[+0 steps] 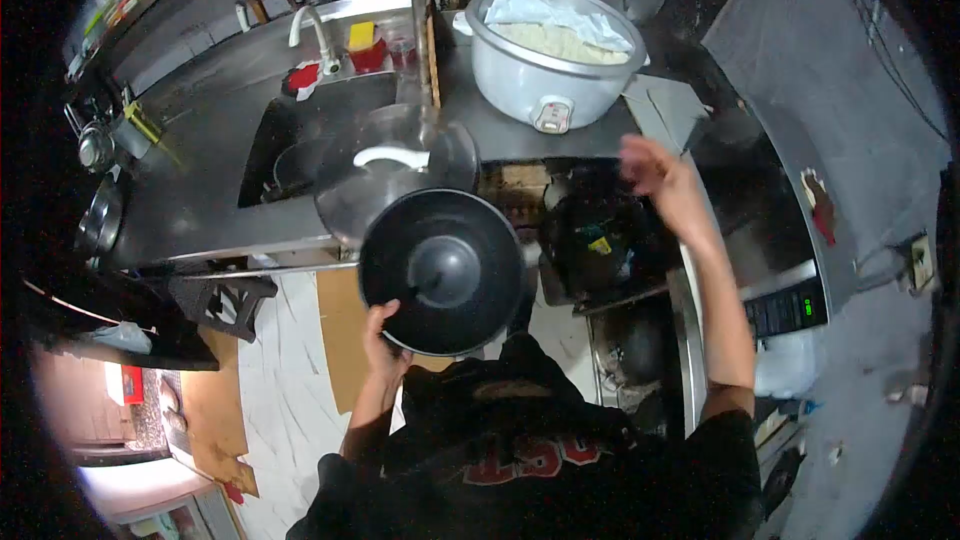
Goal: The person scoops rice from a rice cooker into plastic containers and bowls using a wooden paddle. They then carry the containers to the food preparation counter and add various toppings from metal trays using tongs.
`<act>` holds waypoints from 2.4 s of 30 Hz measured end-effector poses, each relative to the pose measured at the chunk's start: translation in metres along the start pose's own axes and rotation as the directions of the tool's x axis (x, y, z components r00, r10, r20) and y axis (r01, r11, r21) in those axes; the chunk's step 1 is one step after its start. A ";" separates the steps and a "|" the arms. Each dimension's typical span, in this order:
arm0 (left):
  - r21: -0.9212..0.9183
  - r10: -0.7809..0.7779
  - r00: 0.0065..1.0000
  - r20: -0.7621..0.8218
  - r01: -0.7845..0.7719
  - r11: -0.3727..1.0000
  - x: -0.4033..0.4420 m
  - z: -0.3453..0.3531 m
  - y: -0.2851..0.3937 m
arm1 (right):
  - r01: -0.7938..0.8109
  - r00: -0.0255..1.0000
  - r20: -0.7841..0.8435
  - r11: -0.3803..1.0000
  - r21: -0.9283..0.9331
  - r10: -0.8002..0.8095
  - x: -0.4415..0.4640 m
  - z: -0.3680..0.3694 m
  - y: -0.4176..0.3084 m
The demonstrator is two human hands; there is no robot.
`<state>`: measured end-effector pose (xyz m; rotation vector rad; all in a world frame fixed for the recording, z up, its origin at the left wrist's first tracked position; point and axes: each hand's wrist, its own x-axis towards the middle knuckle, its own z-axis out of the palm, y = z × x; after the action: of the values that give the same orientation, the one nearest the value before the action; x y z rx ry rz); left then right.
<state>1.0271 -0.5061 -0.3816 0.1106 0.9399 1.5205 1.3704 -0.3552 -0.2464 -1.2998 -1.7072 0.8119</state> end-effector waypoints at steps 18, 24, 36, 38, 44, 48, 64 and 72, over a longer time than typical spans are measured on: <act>-0.087 0.448 0.867 -0.219 -0.474 0.876 0.154 0.107 -0.004 | 0.727 0.676 0.565 0.554 -0.406 -0.473 0.370 -0.019 0.125; 0.029 0.476 0.854 -0.212 -0.481 0.876 0.179 0.134 -0.007 | 0.655 0.684 0.728 0.481 -0.583 -0.051 0.363 0.021 0.125; 0.046 0.354 0.926 -0.132 -0.351 0.935 0.208 0.165 -0.018 | 0.618 0.744 0.473 0.216 -0.756 -0.473 0.384 -0.065 0.107; 0.060 0.337 0.929 -0.154 -0.332 0.941 0.206 0.176 -0.017 | 0.509 0.833 0.442 0.145 -0.849 -0.334 0.383 -0.068 0.103; 0.094 0.312 0.938 -0.150 -0.301 0.949 0.211 0.167 -0.021 | 0.324 0.945 0.320 0.071 -0.943 -0.068 0.365 -0.067 0.108; 0.118 0.299 0.934 -0.195 -0.280 0.953 0.209 0.160 -0.020 | 0.409 0.907 0.411 -0.043 -0.911 -0.094 0.351 -0.081 0.100; 0.148 0.310 0.937 -0.163 -0.288 0.946 0.209 0.176 -0.020 | 0.467 0.855 0.470 -0.069 -0.882 -0.218 0.363 -0.052 0.127; 0.158 0.281 0.943 -0.178 -0.254 0.954 0.209 0.167 -0.024 | 0.516 0.824 0.494 0.008 -0.856 -0.279 0.384 -0.030 0.149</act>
<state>1.0980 -0.2465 -0.3796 0.1915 1.2257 1.7422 1.4130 0.0544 -0.2749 -1.2928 -2.7579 -0.8852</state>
